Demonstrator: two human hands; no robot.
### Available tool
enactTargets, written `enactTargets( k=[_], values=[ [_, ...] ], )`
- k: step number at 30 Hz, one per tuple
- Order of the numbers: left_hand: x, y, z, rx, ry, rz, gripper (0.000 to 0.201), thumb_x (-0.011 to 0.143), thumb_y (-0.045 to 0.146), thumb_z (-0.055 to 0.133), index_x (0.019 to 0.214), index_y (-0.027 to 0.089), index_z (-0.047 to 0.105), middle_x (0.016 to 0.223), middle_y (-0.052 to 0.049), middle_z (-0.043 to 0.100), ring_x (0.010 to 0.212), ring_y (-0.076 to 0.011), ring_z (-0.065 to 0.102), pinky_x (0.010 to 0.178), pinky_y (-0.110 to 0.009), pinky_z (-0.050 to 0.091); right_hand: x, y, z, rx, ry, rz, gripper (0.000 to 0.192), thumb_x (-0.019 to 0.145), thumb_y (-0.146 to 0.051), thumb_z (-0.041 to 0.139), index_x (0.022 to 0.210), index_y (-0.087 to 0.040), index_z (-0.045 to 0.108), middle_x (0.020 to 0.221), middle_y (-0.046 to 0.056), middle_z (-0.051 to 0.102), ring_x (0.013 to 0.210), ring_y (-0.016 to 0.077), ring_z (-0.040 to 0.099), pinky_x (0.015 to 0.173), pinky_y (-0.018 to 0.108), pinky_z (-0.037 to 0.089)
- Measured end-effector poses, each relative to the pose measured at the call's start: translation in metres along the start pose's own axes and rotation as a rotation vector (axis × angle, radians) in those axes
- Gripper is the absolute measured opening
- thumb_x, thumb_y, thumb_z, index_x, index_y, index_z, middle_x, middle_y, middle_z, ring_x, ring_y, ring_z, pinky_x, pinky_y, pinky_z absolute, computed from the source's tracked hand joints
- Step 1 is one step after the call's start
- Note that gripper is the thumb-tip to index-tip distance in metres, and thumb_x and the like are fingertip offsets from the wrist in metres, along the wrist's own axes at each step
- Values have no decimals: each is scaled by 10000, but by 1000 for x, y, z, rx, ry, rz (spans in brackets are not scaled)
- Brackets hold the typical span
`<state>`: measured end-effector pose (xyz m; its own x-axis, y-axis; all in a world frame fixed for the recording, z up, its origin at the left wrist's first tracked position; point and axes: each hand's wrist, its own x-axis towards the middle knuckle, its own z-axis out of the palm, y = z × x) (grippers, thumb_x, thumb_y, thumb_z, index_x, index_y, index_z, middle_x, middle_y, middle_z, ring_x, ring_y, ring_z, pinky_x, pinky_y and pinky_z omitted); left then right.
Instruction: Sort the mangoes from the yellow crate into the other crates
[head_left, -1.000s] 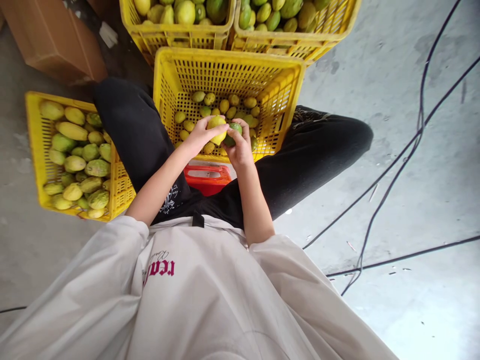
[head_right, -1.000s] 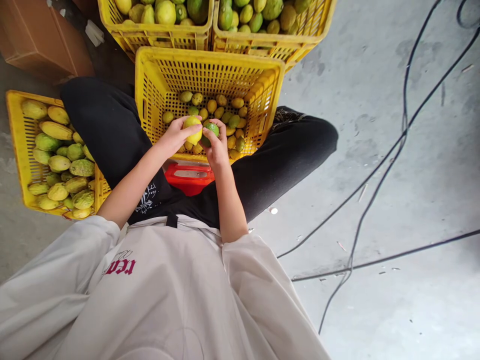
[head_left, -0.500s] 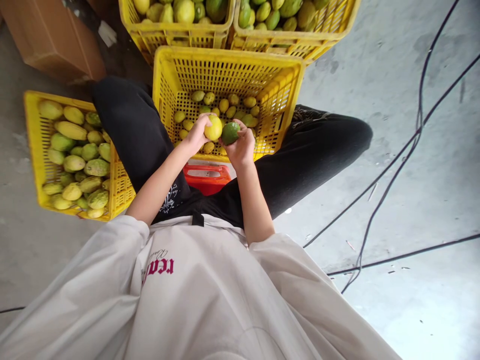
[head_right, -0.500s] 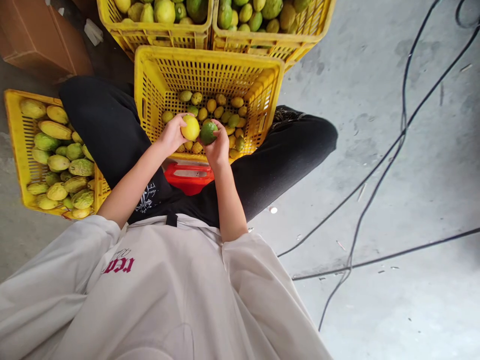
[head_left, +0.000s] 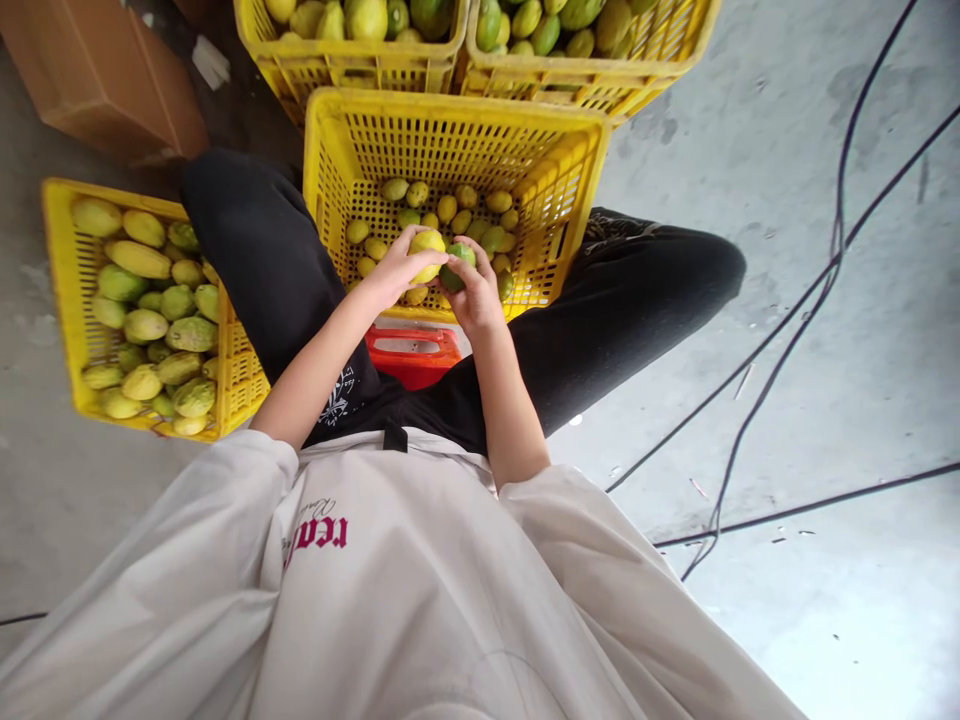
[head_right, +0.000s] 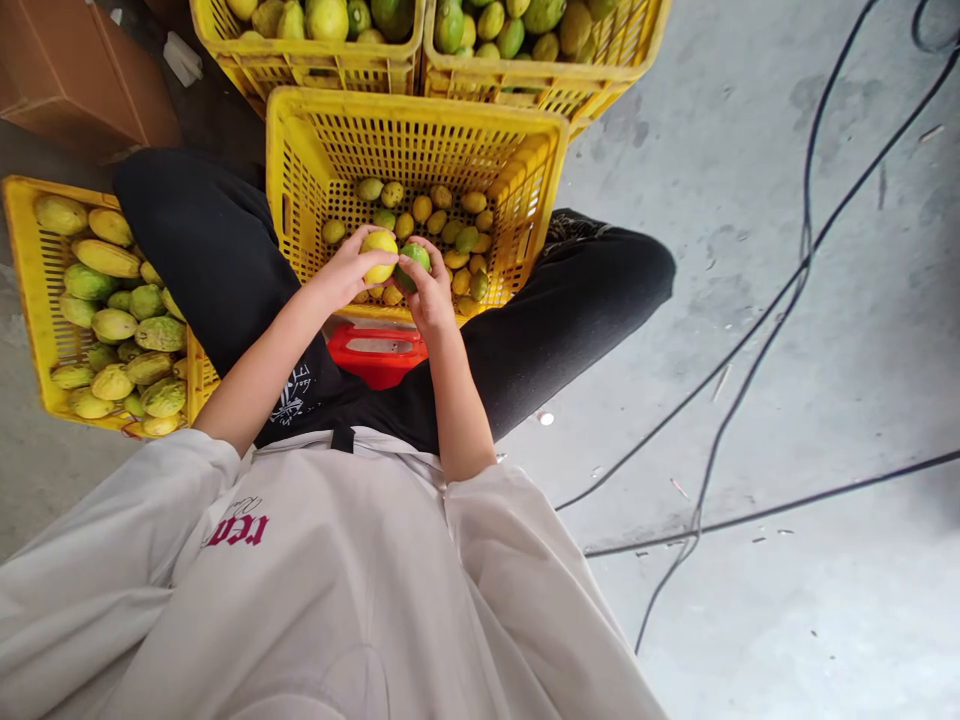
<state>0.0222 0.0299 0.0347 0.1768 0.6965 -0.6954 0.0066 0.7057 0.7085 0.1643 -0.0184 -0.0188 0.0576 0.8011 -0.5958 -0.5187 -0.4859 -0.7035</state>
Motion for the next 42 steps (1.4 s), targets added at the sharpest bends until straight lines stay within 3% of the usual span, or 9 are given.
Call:
enactTargets(
  k=[7, 12, 16, 20, 24, 26, 30, 37, 42],
  values=[
    [16, -14, -5, -96, 10, -17, 227, 984, 239, 815, 1141, 275, 655, 1060, -32, 767, 1221, -263, 690, 1019, -423, 566, -2, 4, -1, 13, 27, -53, 397, 858, -331, 897, 1149, -361, 628, 1265, -13, 742, 1443, 288, 678, 1150, 513, 698],
    [31, -25, -14, -459, -36, -105, 379, 1010, 366, 791, 1355, 459, 666, 947, -42, 767, 1337, -363, 522, 787, -450, 520, 10, 7, -4, 73, 86, -46, 302, 946, -485, 737, 1175, -343, 601, 1288, 33, 761, 1414, 305, 701, 1089, 550, 712],
    [25, -19, -12, -206, -2, 22, 176, 1050, 392, 803, 1147, 334, 667, 1121, -12, 794, 1350, -281, 603, 1077, -463, 515, 11, 4, -5, 30, 43, -46, 378, 962, -616, 752, 1199, -351, 623, 1334, 39, 783, 1485, 330, 668, 1103, 592, 696],
    [14, -8, -6, -86, 73, 57, 369, 918, 329, 909, 1120, 324, 601, 1244, -43, 792, 1274, -296, 661, 1071, -538, 563, 3, -2, -3, 37, -15, -54, 417, 888, -593, 933, 1152, -379, 691, 1279, 9, 785, 1492, 324, 640, 1212, 559, 649],
    [8, -6, -4, -39, 9, 59, 233, 931, 338, 855, 1066, 344, 665, 1106, -11, 803, 1291, -288, 652, 1116, -515, 560, -1, -3, -1, 45, -47, -47, 233, 1122, -575, 731, 1167, -350, 691, 1209, -2, 767, 1561, 267, 539, 1306, 571, 549],
    [7, -7, -4, -9, -20, 93, 226, 893, 335, 873, 1035, 350, 697, 1055, -6, 794, 1319, -296, 639, 1174, -513, 533, -1, -2, -1, 33, -32, -65, 194, 1086, -507, 763, 1169, -360, 666, 1236, -9, 756, 1531, 264, 578, 1258, 531, 602],
    [6, -5, -4, -20, -26, 88, 193, 909, 370, 848, 1040, 333, 711, 1125, -36, 798, 1321, -336, 644, 1141, -543, 538, 1, 3, -3, -5, -6, -101, 346, 937, -469, 854, 1159, -379, 604, 1307, -2, 729, 1424, 270, 672, 1111, 469, 696],
    [-2, 4, 4, 8, -39, 30, 315, 991, 641, 730, 1210, 418, 753, 955, -33, 815, 1425, -371, 556, 1211, -586, 484, 3, 5, -3, -49, 62, -130, 393, 942, -573, 818, 1195, -375, 591, 1399, 26, 709, 1464, 285, 659, 1037, 464, 702],
    [-8, 4, 5, 4, -33, 62, 400, 874, 576, 896, 1207, 422, 737, 1162, -26, 821, 1394, -367, 579, 1228, -613, 500, 10, 0, -3, -4, 55, -63, 341, 968, -609, 724, 1146, -339, 617, 1321, 49, 753, 1443, 335, 667, 1067, 553, 696]
  ],
)
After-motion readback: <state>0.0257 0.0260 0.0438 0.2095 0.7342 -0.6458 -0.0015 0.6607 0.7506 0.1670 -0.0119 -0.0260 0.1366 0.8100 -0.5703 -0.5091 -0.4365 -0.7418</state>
